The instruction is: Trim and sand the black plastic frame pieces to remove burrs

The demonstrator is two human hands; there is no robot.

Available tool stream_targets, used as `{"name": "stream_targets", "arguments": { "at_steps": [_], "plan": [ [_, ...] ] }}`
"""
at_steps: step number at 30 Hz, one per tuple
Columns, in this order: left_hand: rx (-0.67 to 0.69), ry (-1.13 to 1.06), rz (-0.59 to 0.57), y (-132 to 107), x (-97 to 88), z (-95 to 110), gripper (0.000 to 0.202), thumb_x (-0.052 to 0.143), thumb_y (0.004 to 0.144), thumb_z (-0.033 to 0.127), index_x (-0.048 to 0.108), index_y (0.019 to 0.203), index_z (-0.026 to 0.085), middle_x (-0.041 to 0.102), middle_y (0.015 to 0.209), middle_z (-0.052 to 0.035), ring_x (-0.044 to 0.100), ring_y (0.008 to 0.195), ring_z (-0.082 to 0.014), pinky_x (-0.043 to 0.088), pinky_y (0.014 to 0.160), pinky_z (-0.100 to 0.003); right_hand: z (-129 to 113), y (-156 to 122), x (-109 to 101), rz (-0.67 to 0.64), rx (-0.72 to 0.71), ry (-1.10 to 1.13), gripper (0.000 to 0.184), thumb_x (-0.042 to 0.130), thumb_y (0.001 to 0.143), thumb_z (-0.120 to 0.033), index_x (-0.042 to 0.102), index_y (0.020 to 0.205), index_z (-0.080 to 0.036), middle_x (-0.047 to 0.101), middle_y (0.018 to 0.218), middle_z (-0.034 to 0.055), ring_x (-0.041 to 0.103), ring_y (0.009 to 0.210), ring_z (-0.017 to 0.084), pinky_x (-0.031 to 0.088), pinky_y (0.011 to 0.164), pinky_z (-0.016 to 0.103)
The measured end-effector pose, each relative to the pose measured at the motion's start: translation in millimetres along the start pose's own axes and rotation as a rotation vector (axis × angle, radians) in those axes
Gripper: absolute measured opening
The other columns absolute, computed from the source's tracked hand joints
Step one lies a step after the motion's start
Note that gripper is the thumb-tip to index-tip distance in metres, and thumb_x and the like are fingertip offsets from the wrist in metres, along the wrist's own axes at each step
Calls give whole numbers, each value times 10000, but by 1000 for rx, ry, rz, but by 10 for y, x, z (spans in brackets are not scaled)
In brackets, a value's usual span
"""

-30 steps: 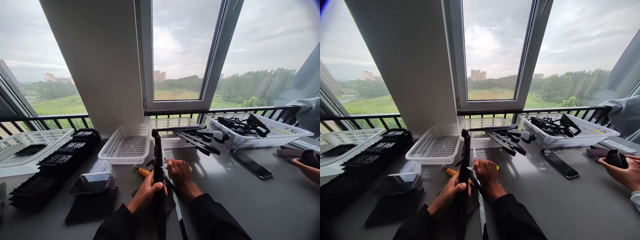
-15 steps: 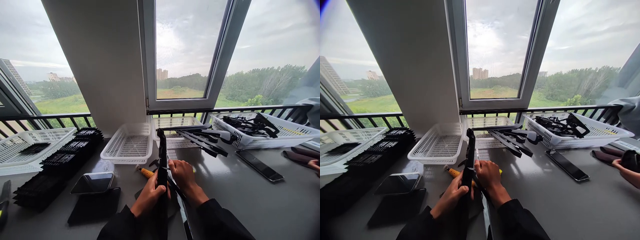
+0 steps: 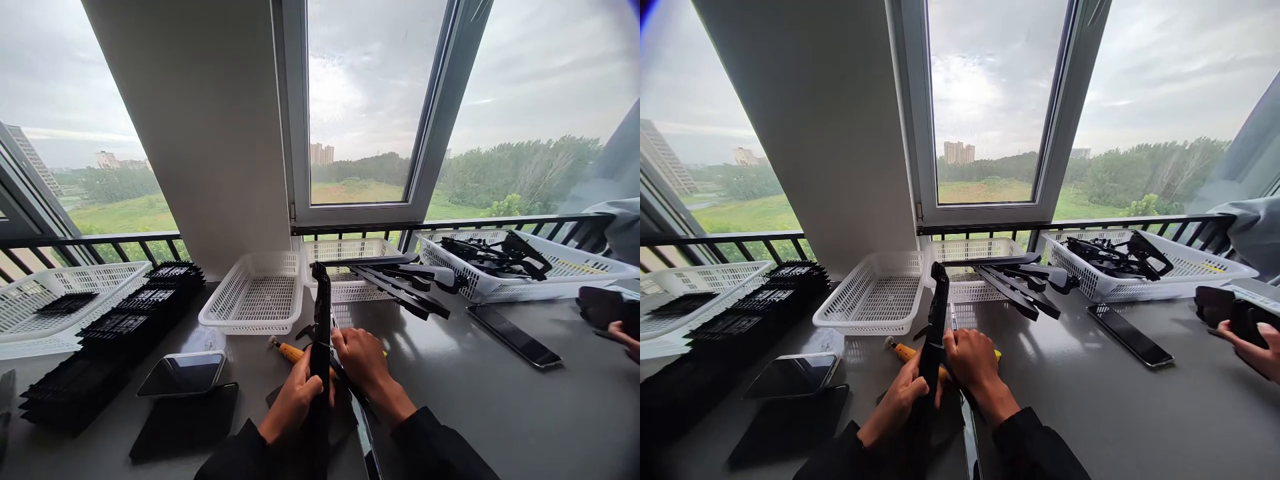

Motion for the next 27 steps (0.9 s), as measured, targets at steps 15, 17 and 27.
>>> {"name": "stream_targets", "arguments": {
  "at_steps": [15,17,27],
  "plan": [
    [-8,-53,-13,15,12,-28,622,538,707,162,533,1329,170,608,657,60,558,548,-144,409,587,-281,0,0,8,-70,-8,-12,568,403,1130,-359,803,744,-239,830,856,72,736,769,211,261,627,327],
    [-9,-58,-11,7,22,-18,583,534,700,156,555,1283,168,604,674,58,554,546,-139,404,580,-281,5,-3,13,-86,-4,-15,587,369,1142,-363,802,769,-230,829,868,76,742,790,215,274,631,323],
    [4,-5,-25,-26,88,111,505,512,703,148,543,1207,154,629,637,49,564,578,-158,410,629,-294,73,32,-19,-138,69,-19,732,197,1165,-405,809,830,-185,824,904,139,763,840,251,381,666,315]
  ]
}}
Point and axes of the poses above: each hand's wrist, its own y-axis towards the middle knuckle, its own x-axis out of the palm, z = x × y, the point moved 7 cm from there along y, towards the middle knuckle
